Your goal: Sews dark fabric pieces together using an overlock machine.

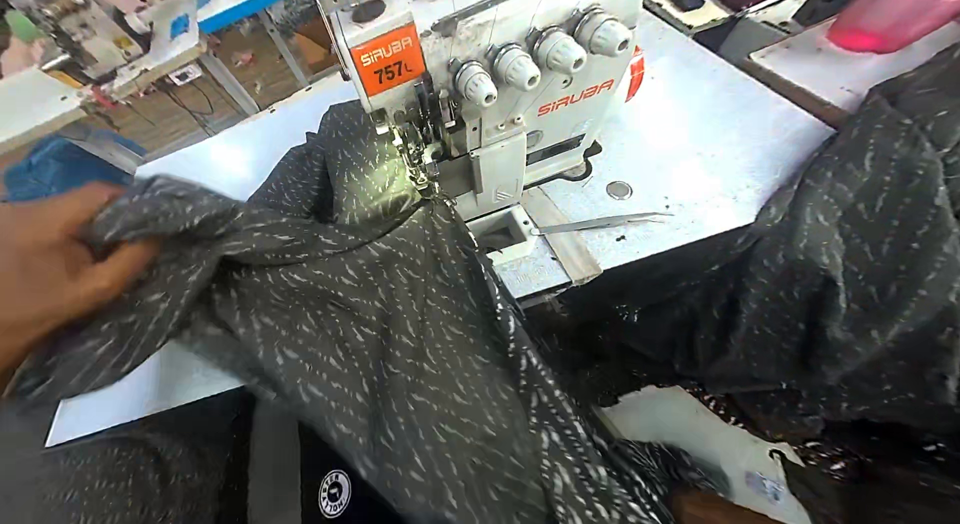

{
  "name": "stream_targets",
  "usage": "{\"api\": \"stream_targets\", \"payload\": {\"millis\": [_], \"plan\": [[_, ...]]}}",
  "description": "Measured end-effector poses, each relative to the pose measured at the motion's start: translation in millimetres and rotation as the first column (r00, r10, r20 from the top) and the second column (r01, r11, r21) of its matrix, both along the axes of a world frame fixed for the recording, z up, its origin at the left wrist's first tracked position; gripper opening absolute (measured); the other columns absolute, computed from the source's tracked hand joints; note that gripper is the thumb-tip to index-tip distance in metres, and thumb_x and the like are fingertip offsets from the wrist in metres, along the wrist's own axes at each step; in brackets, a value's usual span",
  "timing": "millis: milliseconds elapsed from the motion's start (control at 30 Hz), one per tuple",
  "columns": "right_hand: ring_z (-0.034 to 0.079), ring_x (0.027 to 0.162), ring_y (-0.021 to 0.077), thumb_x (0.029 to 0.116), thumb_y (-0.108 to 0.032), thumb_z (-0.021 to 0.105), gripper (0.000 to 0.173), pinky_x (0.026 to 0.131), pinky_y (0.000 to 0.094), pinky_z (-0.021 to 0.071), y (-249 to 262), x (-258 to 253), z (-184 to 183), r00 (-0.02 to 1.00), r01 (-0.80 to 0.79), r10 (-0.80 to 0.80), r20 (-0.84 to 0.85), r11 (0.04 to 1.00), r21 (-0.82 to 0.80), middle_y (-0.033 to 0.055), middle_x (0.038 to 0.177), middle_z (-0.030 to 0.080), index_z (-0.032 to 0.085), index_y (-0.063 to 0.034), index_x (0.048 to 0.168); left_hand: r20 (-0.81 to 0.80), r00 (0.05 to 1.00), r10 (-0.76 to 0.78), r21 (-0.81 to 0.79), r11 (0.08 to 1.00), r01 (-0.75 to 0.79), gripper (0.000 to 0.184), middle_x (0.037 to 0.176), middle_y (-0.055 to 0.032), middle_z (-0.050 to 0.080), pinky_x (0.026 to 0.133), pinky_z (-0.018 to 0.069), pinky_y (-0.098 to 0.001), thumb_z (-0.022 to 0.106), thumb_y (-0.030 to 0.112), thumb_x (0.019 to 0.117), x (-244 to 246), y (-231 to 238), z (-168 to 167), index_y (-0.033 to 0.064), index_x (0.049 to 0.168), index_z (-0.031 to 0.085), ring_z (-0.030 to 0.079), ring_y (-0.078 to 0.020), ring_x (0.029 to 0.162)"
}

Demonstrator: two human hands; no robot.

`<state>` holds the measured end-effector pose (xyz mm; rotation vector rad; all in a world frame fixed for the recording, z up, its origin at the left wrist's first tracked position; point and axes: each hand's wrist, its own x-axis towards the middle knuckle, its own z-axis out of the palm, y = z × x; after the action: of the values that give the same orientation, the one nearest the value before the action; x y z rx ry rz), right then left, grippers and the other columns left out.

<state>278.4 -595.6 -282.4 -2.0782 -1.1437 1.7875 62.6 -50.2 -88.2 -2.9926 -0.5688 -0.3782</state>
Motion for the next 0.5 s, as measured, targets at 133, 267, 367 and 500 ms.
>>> {"api": "stream_targets", "payload": {"millis": [133,267,367,500], "plan": [[0.061,0.111,0.0574,0.0872,-0.042,0.078,0.058,0.099,0.0783,0.0369,-8,-13,-19,0.902,-0.015,0.003,0.431,1.000,0.025,0.0357,0.112,0.067,0.069,0.0069,0.116,0.044,0.995,-0.089,0.128,0.988,0.083,0.067,0.132,-0.0334,0.057,0.100,0.0406,-0.0725,0.055,0.042,0.0983,57,-37,-13,-0.0052,0.145,0.045,0.055,-0.0553,0.120],[0.070,0.099,0.0442,0.0935,-0.042,0.072,0.048,0.087,0.0680,0.0523,32,19,17,0.795,-0.002,-0.315,0.518,0.853,0.523,0.0229,0.108,0.072,0.070,-0.0033,0.121,0.238,0.958,-0.162,-0.011,0.985,0.170,0.042,0.125,-0.0214,0.064,0.096,0.0539,-0.0502,0.057,0.027,0.1001,87,-131,-49,-0.0018,0.130,0.063,0.064,-0.0331,0.112],[0.069,0.077,0.0118,0.0984,-0.038,0.059,0.028,0.063,0.0356,0.0588,97,37,25,0.626,0.007,-0.675,0.390,0.505,0.863,-0.0018,0.092,0.071,0.074,-0.0163,0.107,0.368,0.918,-0.149,-0.118,0.972,0.205,0.028,0.099,-0.0087,0.068,0.072,0.0573,-0.0317,0.057,0.025,0.1017,120,-161,-65,0.0026,0.112,0.072,0.065,-0.0139,0.083],[0.069,0.086,0.0057,0.0979,-0.019,0.064,0.015,0.076,0.0247,0.0609,178,54,47,0.623,0.011,-0.767,0.154,0.206,0.979,-0.0012,0.097,0.070,0.070,-0.0095,0.108,0.305,0.951,-0.060,-0.152,0.982,0.111,0.022,0.092,-0.0039,0.065,0.068,0.0549,-0.0299,0.062,0.026,0.0978,155,-169,-73,0.0086,0.104,0.073,0.063,-0.0125,0.079]]}}
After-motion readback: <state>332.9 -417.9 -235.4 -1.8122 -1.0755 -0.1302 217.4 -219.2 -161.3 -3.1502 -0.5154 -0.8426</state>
